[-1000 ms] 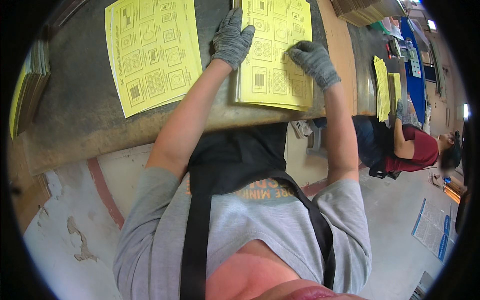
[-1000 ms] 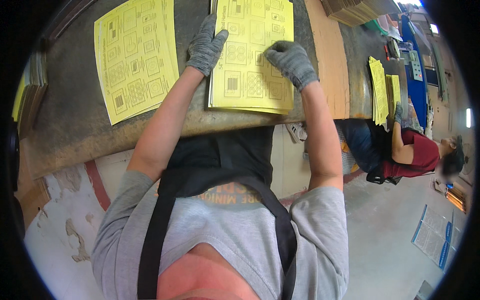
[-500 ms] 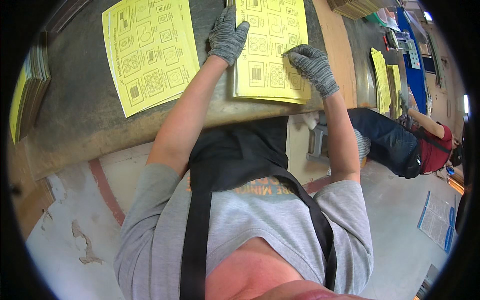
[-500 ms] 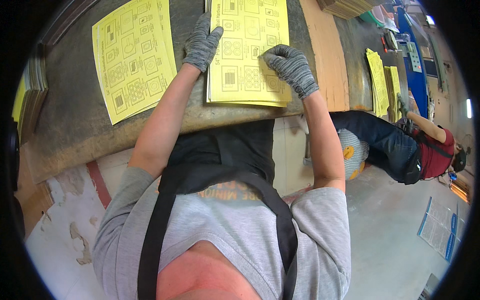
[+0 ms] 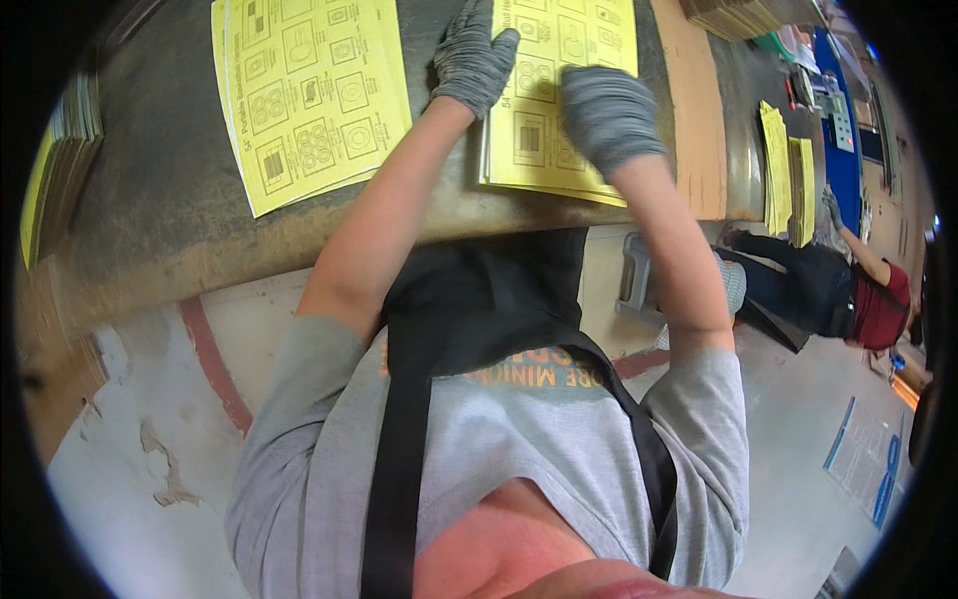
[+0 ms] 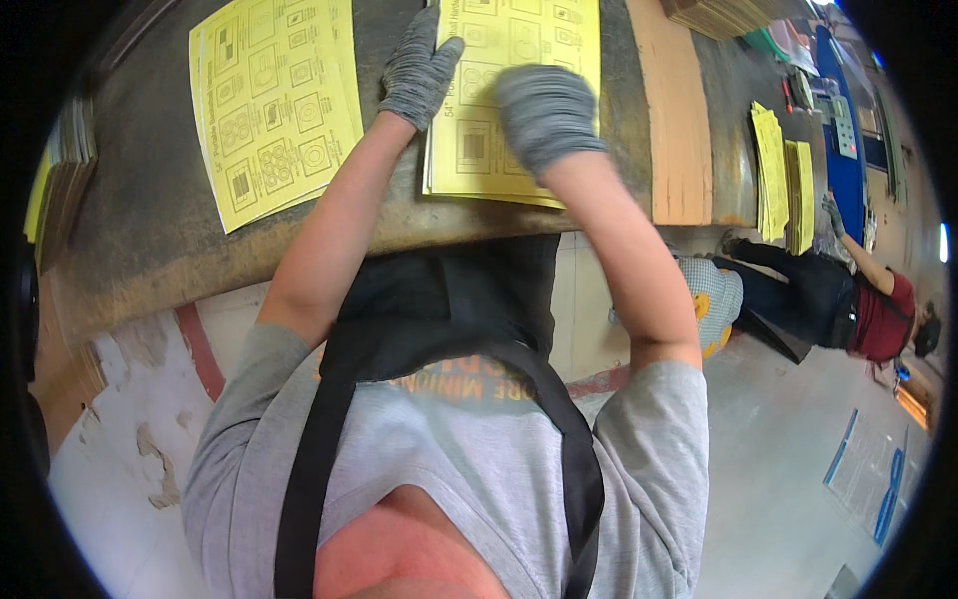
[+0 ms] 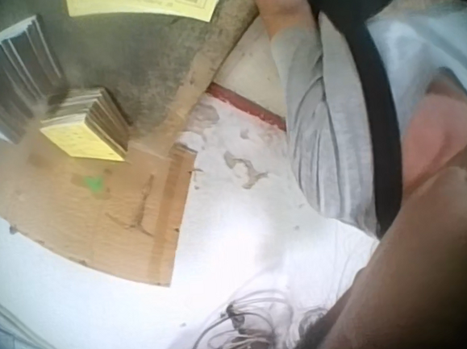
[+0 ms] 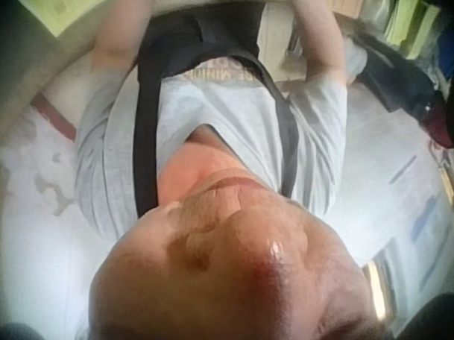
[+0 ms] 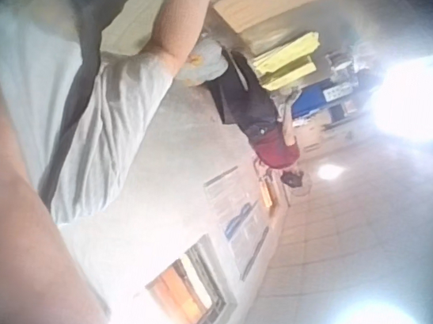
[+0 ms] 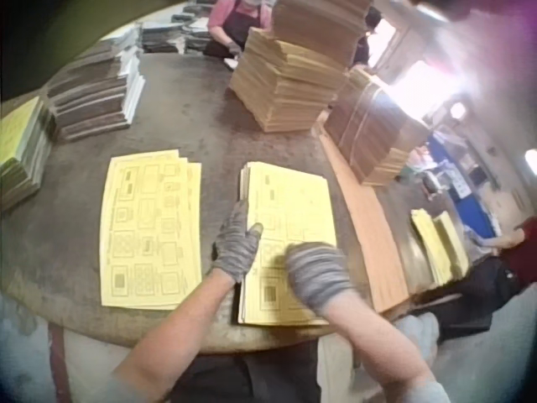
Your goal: The person repeatedly picks up yellow printed sheets from a table, separates them into smaller stacks, and places them into growing piles. The person wears gloves and works alongside other people who are also handling similar sheets.
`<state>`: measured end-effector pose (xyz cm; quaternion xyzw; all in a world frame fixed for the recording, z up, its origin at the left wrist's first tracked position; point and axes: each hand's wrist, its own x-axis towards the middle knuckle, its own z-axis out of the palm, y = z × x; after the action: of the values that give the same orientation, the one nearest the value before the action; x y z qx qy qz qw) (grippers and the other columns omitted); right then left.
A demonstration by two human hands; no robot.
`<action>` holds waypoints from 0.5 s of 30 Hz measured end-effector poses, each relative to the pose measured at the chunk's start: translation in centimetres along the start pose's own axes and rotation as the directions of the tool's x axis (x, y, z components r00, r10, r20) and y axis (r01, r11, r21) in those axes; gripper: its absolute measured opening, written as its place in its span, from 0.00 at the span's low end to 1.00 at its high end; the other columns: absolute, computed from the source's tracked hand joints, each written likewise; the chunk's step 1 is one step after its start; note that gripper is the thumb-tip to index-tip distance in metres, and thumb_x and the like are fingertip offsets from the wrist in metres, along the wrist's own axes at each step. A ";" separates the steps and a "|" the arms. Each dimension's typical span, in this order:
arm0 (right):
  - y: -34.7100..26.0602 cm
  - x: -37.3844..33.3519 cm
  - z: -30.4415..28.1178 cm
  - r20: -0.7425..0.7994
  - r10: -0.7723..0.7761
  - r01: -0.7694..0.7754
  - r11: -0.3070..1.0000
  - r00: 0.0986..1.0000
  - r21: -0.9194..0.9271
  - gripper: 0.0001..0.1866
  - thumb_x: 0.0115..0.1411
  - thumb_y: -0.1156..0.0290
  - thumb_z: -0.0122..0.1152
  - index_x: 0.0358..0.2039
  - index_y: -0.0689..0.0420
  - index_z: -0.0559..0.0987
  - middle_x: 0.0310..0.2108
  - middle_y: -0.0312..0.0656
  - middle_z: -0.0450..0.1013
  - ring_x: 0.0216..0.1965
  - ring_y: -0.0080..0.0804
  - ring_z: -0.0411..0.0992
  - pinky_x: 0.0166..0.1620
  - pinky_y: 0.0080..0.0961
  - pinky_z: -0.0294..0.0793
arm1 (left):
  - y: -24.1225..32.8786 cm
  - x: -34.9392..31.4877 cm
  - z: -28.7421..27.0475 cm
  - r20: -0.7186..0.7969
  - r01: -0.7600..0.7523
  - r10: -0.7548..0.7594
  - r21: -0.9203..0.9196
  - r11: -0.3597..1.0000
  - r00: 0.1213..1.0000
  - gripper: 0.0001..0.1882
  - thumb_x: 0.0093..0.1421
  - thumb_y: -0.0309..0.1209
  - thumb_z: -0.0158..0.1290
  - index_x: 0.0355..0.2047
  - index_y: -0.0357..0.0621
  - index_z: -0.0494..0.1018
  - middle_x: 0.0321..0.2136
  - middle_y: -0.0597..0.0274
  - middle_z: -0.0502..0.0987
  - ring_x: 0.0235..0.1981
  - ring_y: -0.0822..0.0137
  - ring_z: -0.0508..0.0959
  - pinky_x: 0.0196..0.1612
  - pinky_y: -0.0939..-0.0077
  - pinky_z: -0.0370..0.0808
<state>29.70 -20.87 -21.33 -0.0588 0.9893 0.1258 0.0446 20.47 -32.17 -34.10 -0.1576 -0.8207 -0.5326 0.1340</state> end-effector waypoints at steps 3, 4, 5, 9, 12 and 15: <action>-1.4 0.2 -1.1 0.053 -0.097 0.102 0.989 0.994 -0.104 0.06 0.47 0.72 0.54 0.27 0.55 0.77 0.23 0.47 0.75 0.27 0.46 0.75 0.30 0.38 0.74 | 0.9 0.2 -0.5 0.063 0.069 -0.063 -0.095 0.993 0.996 0.31 0.58 0.42 0.49 0.57 0.38 0.58 0.57 0.47 0.61 0.58 0.52 0.61 0.61 0.65 0.56; -0.5 -0.1 -1.3 0.049 0.023 -0.021 0.998 0.999 -0.055 0.08 0.47 0.72 0.55 0.30 0.55 0.78 0.25 0.48 0.75 0.29 0.45 0.75 0.32 0.37 0.74 | 1.2 -0.1 -1.0 0.103 0.135 -0.128 -0.062 0.989 0.986 0.32 0.58 0.43 0.48 0.58 0.38 0.56 0.58 0.47 0.59 0.59 0.52 0.60 0.61 0.63 0.55; 1.2 -0.8 -1.4 0.007 0.129 -0.128 0.973 0.992 0.190 0.09 0.51 0.72 0.54 0.32 0.57 0.79 0.27 0.50 0.76 0.32 0.42 0.76 0.34 0.34 0.74 | 1.6 -0.4 -1.6 0.136 0.198 -0.193 -0.026 0.980 0.972 0.33 0.58 0.44 0.47 0.58 0.38 0.55 0.59 0.47 0.57 0.59 0.51 0.58 0.61 0.62 0.55; 5.8 -4.3 1.7 -0.030 0.608 -0.477 0.652 0.794 0.590 0.10 0.52 0.68 0.59 0.35 0.56 0.77 0.32 0.48 0.76 0.35 0.42 0.75 0.39 0.33 0.72 | 3.7 -2.7 -3.3 0.316 0.217 -0.196 -0.032 0.976 0.928 0.36 0.58 0.46 0.47 0.59 0.36 0.52 0.59 0.44 0.54 0.61 0.49 0.53 0.63 0.60 0.51; 6.2 -5.6 5.0 -0.105 0.599 -0.344 0.584 0.794 0.736 0.11 0.51 0.69 0.61 0.36 0.56 0.77 0.33 0.47 0.76 0.33 0.39 0.75 0.39 0.31 0.72 | 5.5 -3.7 -3.2 0.227 0.227 -0.247 0.108 0.968 0.942 0.38 0.58 0.48 0.47 0.60 0.36 0.50 0.58 0.41 0.54 0.61 0.48 0.52 0.63 0.58 0.51; 6.4 -5.9 6.6 -0.109 0.612 -0.268 0.491 0.783 0.829 0.12 0.51 0.67 0.62 0.37 0.57 0.77 0.32 0.45 0.76 0.32 0.34 0.74 0.39 0.28 0.72 | 6.3 -3.5 -3.0 0.193 0.212 -0.230 0.114 0.971 0.954 0.39 0.57 0.48 0.48 0.60 0.36 0.49 0.59 0.39 0.51 0.62 0.46 0.51 0.62 0.58 0.51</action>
<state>35.22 -12.42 -25.49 0.2041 0.9096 -0.3207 -0.1677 26.37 -32.92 -29.05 -0.1123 -0.8661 -0.4870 -0.0045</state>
